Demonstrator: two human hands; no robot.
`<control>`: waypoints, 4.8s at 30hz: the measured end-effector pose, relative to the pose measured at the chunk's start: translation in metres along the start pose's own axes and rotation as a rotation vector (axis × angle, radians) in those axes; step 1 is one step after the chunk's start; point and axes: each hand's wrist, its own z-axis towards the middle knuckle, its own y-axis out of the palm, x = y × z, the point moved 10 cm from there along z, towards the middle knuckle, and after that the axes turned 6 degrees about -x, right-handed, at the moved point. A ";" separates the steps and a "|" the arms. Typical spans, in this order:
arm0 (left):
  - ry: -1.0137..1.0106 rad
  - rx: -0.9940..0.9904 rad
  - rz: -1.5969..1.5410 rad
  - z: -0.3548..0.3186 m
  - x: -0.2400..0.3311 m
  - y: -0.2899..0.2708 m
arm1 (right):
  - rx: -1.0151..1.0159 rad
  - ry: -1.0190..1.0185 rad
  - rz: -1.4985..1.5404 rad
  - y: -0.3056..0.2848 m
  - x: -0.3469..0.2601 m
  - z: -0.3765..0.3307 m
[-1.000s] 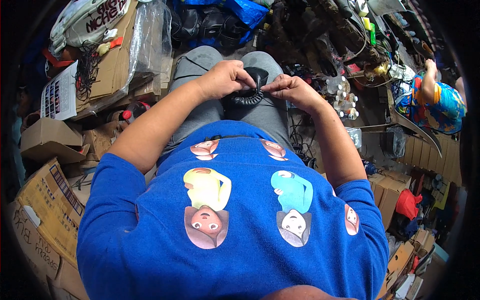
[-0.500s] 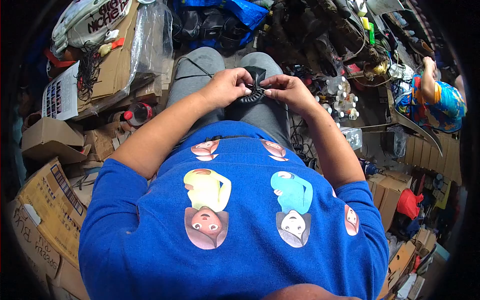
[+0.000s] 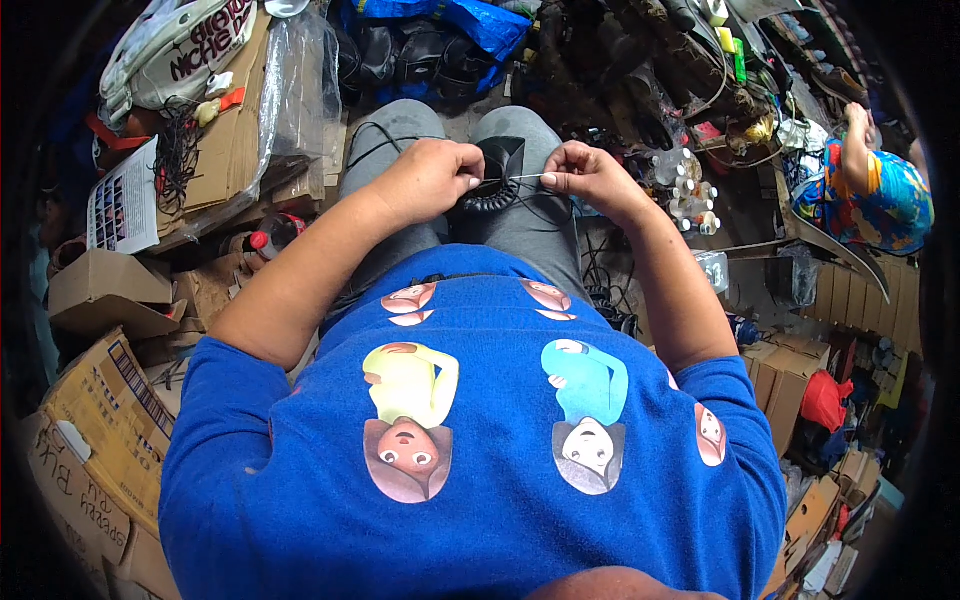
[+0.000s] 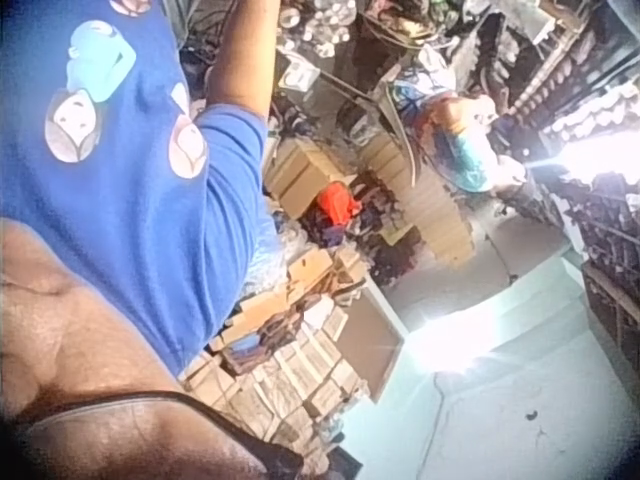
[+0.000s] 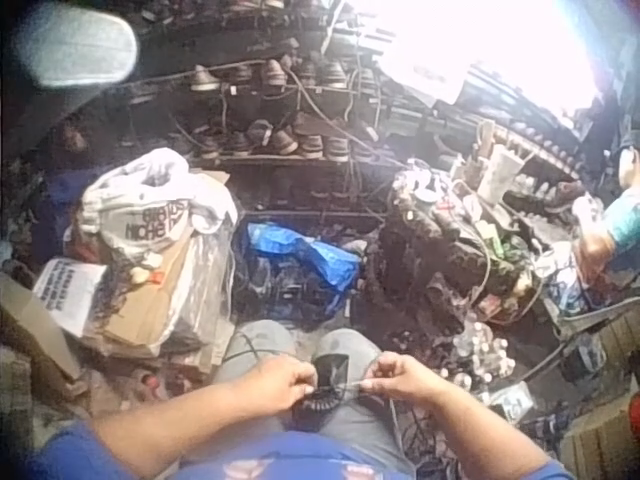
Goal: Hand-stitching a black leather shoe component using needle and thread.
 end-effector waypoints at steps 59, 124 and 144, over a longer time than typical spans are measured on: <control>-0.576 0.882 0.950 -0.333 -0.099 -0.313 | 0.841 0.507 -0.840 -0.290 0.135 -0.319; 0.069 0.482 -1.572 -0.036 -0.035 -0.074 | 0.389 0.310 -0.558 -0.105 0.048 -0.127; -0.100 0.704 -0.095 -0.123 -0.050 -0.176 | 0.534 -0.275 -0.419 -0.081 -0.069 -0.062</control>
